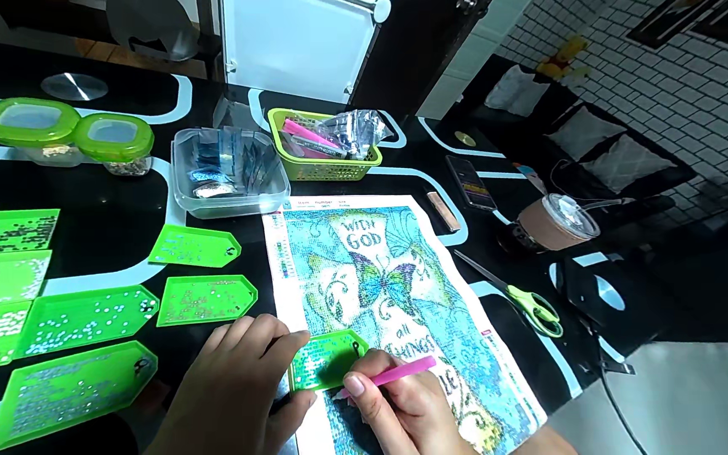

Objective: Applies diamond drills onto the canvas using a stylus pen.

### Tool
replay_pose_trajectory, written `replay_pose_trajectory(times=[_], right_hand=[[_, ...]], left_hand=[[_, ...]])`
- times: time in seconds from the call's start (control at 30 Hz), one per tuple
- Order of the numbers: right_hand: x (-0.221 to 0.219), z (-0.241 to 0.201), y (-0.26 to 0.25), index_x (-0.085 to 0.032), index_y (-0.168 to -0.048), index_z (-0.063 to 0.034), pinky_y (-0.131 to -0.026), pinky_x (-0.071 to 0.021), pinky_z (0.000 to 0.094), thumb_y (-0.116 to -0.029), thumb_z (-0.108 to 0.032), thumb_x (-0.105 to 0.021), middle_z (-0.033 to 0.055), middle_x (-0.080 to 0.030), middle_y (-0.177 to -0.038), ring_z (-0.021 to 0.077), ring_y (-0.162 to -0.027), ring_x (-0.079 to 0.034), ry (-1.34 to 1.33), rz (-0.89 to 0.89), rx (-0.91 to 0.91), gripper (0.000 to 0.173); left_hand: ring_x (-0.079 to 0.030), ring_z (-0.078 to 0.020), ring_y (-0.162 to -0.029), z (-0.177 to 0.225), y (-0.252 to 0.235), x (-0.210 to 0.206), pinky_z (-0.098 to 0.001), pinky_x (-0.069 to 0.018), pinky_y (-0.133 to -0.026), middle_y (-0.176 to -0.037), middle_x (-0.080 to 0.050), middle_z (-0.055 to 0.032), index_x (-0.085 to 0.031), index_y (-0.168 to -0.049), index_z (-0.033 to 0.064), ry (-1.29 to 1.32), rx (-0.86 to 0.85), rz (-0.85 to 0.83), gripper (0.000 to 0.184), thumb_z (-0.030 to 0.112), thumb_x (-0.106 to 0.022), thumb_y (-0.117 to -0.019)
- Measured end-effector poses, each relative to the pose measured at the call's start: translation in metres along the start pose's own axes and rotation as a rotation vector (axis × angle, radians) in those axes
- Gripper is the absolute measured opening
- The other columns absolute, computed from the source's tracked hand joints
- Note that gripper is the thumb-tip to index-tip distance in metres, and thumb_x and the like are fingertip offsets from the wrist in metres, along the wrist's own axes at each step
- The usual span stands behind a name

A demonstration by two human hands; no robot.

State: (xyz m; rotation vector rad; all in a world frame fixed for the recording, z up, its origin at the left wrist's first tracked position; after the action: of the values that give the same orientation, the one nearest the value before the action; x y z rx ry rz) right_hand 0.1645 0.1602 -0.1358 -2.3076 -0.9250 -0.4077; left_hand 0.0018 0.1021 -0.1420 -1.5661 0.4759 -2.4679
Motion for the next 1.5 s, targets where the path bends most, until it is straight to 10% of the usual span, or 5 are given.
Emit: replay_pose_trajectory(times=[1.5], right_hand=[[0.008, 0.007, -0.02, -0.068, -0.094, -0.0039, -0.067, -0.0542, 0.0235, -0.109, -0.026, -0.051, 0.0027, -0.068, -0.078, 0.0054, -0.071, -0.064, 0.134, 0.051, -0.025, 0.032]], left_hand=[[-0.066, -0.0252, -0.089, 0.001, 0.0, 0.001, -0.0416, -0.0515, -0.075, -0.098, -0.069, -0.0029, -0.076, -0.115, 0.0193, 0.004, -0.001, -0.001, 0.045, 0.05, -0.065, -0.0838]])
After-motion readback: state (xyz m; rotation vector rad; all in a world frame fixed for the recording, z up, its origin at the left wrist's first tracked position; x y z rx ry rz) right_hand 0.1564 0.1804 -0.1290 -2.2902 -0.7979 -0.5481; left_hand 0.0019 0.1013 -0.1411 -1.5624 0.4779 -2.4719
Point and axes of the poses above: each hand's wrist, its own y-axis away from the middle knuckle, its own x-axis out of the back of the hand, z = x × y, the point moved 7 cm from there along -y, towards the middle knuckle
